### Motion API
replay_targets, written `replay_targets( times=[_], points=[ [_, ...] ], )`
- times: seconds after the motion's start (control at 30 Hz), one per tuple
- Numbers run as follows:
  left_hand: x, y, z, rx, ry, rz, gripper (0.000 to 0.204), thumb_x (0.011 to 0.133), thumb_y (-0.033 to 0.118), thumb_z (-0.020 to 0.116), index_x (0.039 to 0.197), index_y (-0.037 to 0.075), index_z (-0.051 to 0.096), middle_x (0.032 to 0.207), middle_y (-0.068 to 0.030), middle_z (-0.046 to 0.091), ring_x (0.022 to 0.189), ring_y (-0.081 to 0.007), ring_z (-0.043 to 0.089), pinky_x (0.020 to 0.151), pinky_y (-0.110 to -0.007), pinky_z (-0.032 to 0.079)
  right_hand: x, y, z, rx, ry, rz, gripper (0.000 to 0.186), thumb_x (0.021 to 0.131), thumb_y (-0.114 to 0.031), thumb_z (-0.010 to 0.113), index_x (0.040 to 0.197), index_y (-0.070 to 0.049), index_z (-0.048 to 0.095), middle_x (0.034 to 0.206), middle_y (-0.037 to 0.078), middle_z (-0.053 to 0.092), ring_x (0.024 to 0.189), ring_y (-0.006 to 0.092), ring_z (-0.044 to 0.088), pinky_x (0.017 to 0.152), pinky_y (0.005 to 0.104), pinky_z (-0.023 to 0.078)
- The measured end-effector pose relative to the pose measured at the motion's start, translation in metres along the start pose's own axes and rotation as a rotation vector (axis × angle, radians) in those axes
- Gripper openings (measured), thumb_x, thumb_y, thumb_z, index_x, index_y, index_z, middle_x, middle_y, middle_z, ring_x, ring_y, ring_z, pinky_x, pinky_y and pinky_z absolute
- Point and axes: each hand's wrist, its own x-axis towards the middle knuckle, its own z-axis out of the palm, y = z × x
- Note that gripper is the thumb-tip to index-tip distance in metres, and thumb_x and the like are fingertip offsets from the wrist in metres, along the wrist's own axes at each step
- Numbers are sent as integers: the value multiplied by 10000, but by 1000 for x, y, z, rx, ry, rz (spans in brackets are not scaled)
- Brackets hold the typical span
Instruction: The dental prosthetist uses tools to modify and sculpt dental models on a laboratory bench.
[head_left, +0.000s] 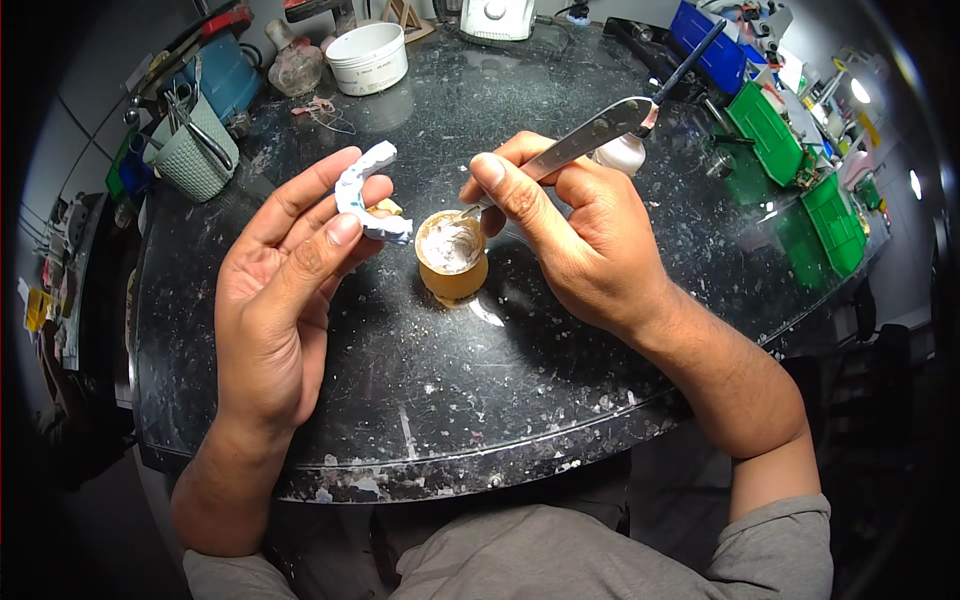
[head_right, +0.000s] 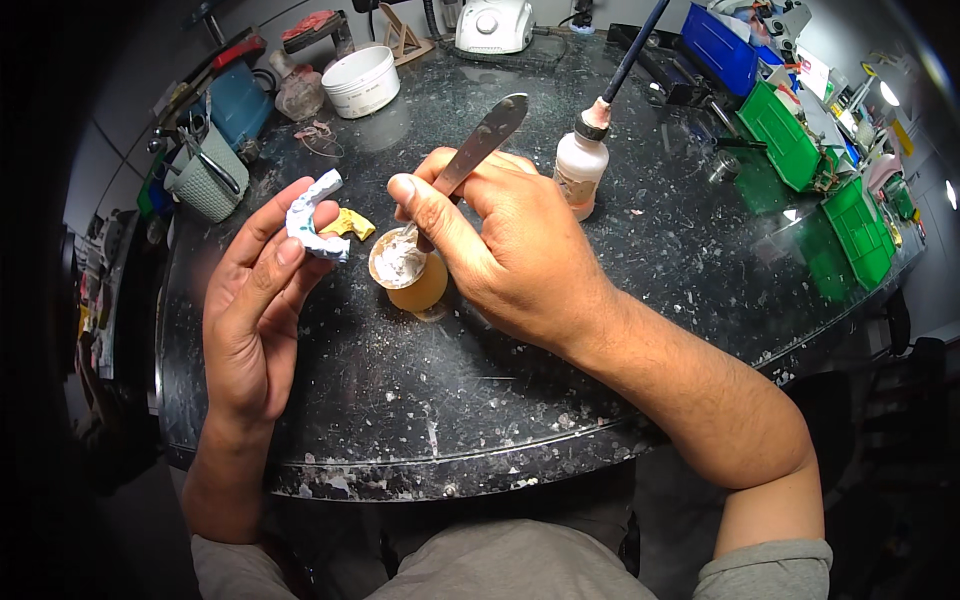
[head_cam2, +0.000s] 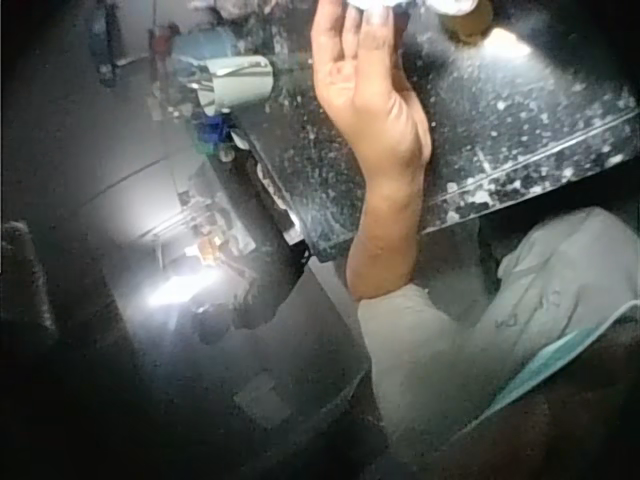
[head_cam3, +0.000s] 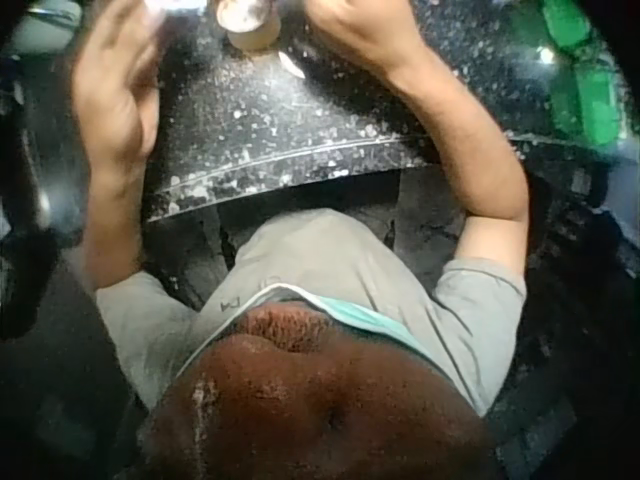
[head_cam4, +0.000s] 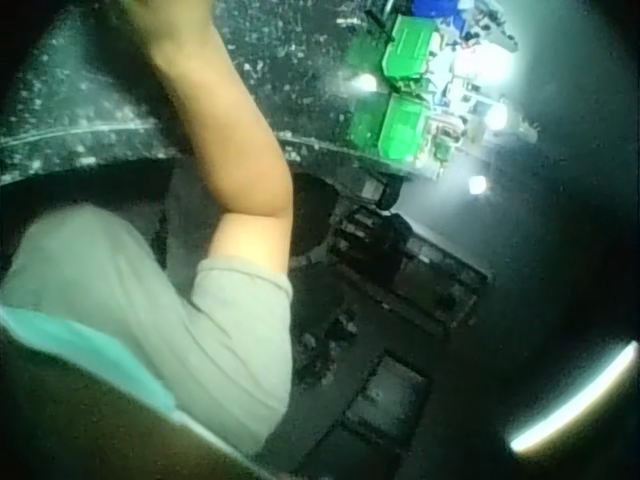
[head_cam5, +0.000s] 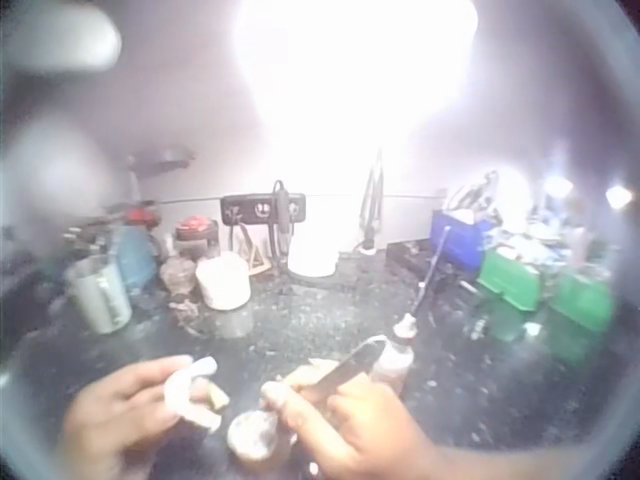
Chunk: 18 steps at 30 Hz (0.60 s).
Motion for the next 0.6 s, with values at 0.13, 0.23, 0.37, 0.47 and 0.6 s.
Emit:
replay_targets(
  times=[0.13, 0.23, 0.37, 0.47, 0.6],
  points=[
    [-1, 0, -1, 15, 18, 4, 431, 974, 111, 586, 1363, -50, 494, 1233, -176, 659, 1117, -162, 642, 976, -298, 503, 1, 1, 2, -43, -15, -18, 248, 984, -181, 587, 842, 4, 670, 791, 113, 669, 761, 298, 648, 722, 393, 479],
    [-1, 0, -2, 24, 11, -3, 424, 977, 139, 587, 1352, -44, 509, 1222, -173, 665, 1112, -159, 643, 962, -295, 508, 0, 3, 2, -88, -27, -17, 237, 981, -198, 592, 869, -6, 674, 809, 108, 673, 786, 305, 644, 748, 404, 472],
    [-1, 1, -2, 35, 10, -3, 407, 978, 166, 588, 1329, -33, 535, 1199, -162, 677, 1100, -154, 645, 949, -289, 509, -1, 7, 2, -119, -33, -37, 232, 979, -216, 596, 894, -16, 679, 823, 102, 674, 822, 306, 642, 781, 414, 460],
    [-2, 2, -3, 83, -19, -37, 458, 995, 186, 546, 1378, -55, 474, 1243, -163, 645, 1108, -148, 617, 992, -291, 474, -2, 7, 1, -129, -32, -57, 235, 978, -227, 597, 899, -24, 685, 819, 97, 672, 823, 302, 636, 786, 413, 453],
    [-3, 2, -2, 59, 15, -11, 392, 975, 179, 595, 1304, -29, 552, 1187, -155, 682, 1082, -150, 649, 931, -282, 513, 1, 0, -4, -186, -86, -92, 224, 996, -188, 577, 925, -1, 679, 831, 86, 675, 787, 222, 638, 732, 345, 482]
  ],
)
